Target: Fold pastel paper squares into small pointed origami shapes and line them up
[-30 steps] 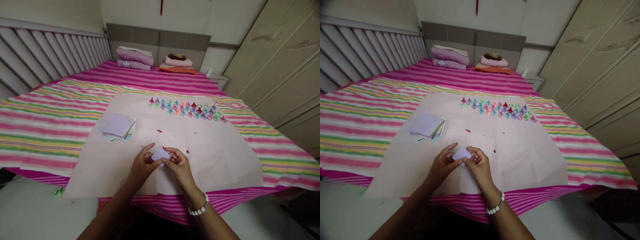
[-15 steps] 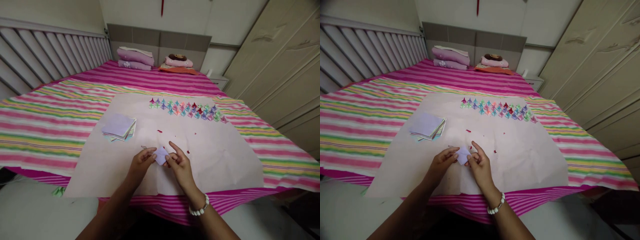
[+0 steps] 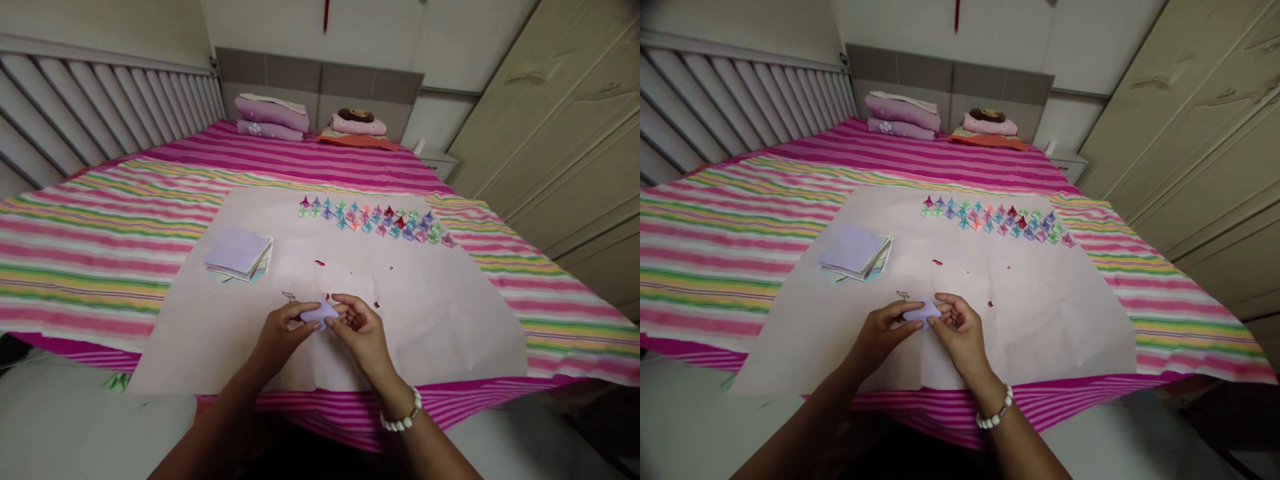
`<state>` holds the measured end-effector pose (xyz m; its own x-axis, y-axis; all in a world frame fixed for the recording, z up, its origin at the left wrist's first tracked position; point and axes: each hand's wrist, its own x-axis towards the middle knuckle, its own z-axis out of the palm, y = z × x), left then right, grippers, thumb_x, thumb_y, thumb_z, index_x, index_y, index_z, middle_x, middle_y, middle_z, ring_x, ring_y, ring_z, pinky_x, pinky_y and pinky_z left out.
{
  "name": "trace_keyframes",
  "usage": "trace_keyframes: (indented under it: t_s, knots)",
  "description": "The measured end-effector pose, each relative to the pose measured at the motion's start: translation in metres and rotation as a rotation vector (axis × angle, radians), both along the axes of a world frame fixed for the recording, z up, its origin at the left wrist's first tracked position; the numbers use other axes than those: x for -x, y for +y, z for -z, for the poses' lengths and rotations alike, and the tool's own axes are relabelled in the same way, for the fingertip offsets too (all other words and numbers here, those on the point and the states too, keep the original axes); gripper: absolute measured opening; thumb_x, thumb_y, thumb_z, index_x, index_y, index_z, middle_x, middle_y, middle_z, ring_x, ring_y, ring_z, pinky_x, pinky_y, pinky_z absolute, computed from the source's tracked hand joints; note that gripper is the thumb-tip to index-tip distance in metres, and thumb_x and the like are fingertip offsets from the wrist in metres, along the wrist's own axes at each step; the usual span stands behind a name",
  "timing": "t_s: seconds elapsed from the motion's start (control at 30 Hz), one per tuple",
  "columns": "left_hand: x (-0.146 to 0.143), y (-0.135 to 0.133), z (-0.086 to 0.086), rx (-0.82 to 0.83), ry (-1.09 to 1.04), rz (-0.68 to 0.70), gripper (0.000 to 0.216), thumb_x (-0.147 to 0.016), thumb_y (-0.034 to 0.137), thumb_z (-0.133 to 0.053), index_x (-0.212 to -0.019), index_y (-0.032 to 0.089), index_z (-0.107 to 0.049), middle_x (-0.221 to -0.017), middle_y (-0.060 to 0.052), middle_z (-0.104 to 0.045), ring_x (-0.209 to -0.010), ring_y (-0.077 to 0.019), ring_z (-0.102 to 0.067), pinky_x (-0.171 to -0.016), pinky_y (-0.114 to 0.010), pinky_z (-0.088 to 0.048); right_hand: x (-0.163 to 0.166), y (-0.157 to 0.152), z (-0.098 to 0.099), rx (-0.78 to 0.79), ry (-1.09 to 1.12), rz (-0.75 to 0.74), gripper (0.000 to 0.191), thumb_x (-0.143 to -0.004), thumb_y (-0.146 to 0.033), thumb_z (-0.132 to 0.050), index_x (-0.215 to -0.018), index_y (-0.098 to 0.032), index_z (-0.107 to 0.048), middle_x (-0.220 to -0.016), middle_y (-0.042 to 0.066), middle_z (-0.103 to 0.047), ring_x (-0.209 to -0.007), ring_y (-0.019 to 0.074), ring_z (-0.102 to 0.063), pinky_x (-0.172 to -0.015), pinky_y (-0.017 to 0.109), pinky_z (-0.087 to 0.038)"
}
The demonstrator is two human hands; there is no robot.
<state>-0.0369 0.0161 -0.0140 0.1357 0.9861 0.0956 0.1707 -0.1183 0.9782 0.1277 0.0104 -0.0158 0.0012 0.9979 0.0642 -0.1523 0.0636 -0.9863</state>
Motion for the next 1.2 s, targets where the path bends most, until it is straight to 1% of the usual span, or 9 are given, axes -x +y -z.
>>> trace_keyframes:
  t_s: [0.1,0.2,0.37,0.53,0.7,0.83,0.93,1.07,1.2]
  knots:
    - [-0.001,0.000,0.001,0.031,0.013,-0.033,0.027,-0.067,0.024,-0.074,-0.094,0.020,-0.074,-0.087,-0.004,-0.073,-0.076,-0.0164,-0.062,-0.071,-0.027,-0.048,-0.001,0.000,-0.001,-0.031,-0.096,0.002,0.027,-0.068,-0.022,-0.075,-0.094,-0.022,-0.069,-0.072,0.000,-0.062,-0.062,0.0129,-0.052,-0.060,0.028,-0.043]
    - [-0.002,0.001,0.003,-0.030,0.039,-0.059,0.018,-0.068,0.023,-0.074,-0.085,0.020,-0.075,-0.080,-0.004,-0.070,-0.075,-0.0164,-0.061,-0.068,-0.026,-0.046,-0.001,0.000,-0.002,-0.112,-0.200,0.007,0.019,-0.070,-0.020,-0.072,-0.090,-0.023,-0.072,-0.068,-0.001,-0.059,-0.062,0.0137,-0.051,-0.063,0.029,-0.044]
    - [-0.002,0.001,0.006,-0.118,0.045,-0.057,0.009,-0.071,0.026,-0.072,-0.078,0.021,-0.075,-0.071,-0.002,-0.062,-0.071,-0.0161,-0.057,-0.065,-0.026,-0.044,-0.001,-0.001,-0.003,-0.245,-0.307,0.006,0.019,-0.075,-0.021,-0.068,-0.093,-0.026,-0.073,-0.076,0.002,-0.062,-0.067,0.0155,-0.054,-0.066,0.031,-0.047]
    - [0.000,0.002,0.001,-0.148,0.025,-0.052,0.005,-0.070,0.025,-0.072,-0.072,0.021,-0.075,-0.076,-0.004,-0.062,-0.077,-0.0172,-0.058,-0.070,-0.028,-0.045,-0.002,-0.002,-0.003,-0.286,-0.370,-0.049,0.014,-0.081,-0.022,-0.064,-0.091,-0.026,-0.073,-0.082,0.004,-0.061,-0.073,0.0167,-0.055,-0.068,0.032,-0.046]
    - [0.002,0.002,-0.001,0.010,-0.057,0.009,0.012,-0.069,0.031,-0.074,-0.070,0.019,-0.074,-0.070,-0.003,-0.068,-0.070,-0.0167,-0.059,-0.066,-0.027,-0.045,-0.005,-0.001,-0.006,-0.259,-0.347,-0.115,0.009,-0.082,-0.026,-0.063,-0.083,-0.025,-0.072,-0.082,0.003,-0.057,-0.079,0.0178,-0.054,-0.069,0.030,-0.043]
    - [0.004,0.002,-0.001,0.189,-0.180,0.050,0.017,-0.072,0.033,-0.070,-0.079,0.019,-0.076,-0.078,-0.003,-0.072,-0.078,-0.0180,-0.062,-0.074,-0.028,-0.046,-0.006,0.003,-0.004,-0.168,-0.254,-0.104,0.010,-0.079,-0.030,-0.065,-0.073,-0.022,-0.068,-0.077,0.001,-0.058,-0.073,0.0166,-0.051,-0.066,0.030,-0.040]
    - [0.004,0.002,0.002,0.245,-0.266,-0.004,0.016,-0.067,0.033,-0.074,-0.072,0.018,-0.075,-0.075,-0.002,-0.072,-0.077,-0.0172,-0.061,-0.075,-0.028,-0.045,-0.006,0.003,-0.001,-0.098,-0.215,-0.104,0.010,-0.077,-0.030,-0.068,-0.071,-0.022,-0.067,-0.073,0.000,-0.057,-0.069,0.0156,-0.049,-0.065,0.029,-0.038]
    - [0.001,0.003,0.008,0.279,-0.413,-0.089,0.020,-0.060,0.033,-0.079,-0.060,0.017,-0.068,-0.063,0.001,-0.065,-0.067,-0.0133,-0.056,-0.069,-0.026,-0.043,-0.005,0.003,0.000,-0.087,-0.202,-0.083,0.012,-0.071,-0.031,-0.073,-0.066,-0.022,-0.067,-0.068,-0.001,-0.057,-0.066,0.0145,-0.049,-0.063,0.028,-0.039]
    - [-0.004,0.004,0.013,0.366,-0.493,-0.139,0.027,-0.061,0.041,-0.078,-0.064,0.016,-0.069,-0.065,-0.001,-0.064,-0.069,-0.0135,-0.056,-0.071,-0.027,-0.044,-0.003,0.002,0.002,-0.009,-0.165,-0.021,0.015,-0.069,-0.033,-0.074,-0.063,-0.020,-0.068,-0.061,-0.001,-0.058,-0.061,0.0136,-0.048,-0.059,0.027,-0.038]
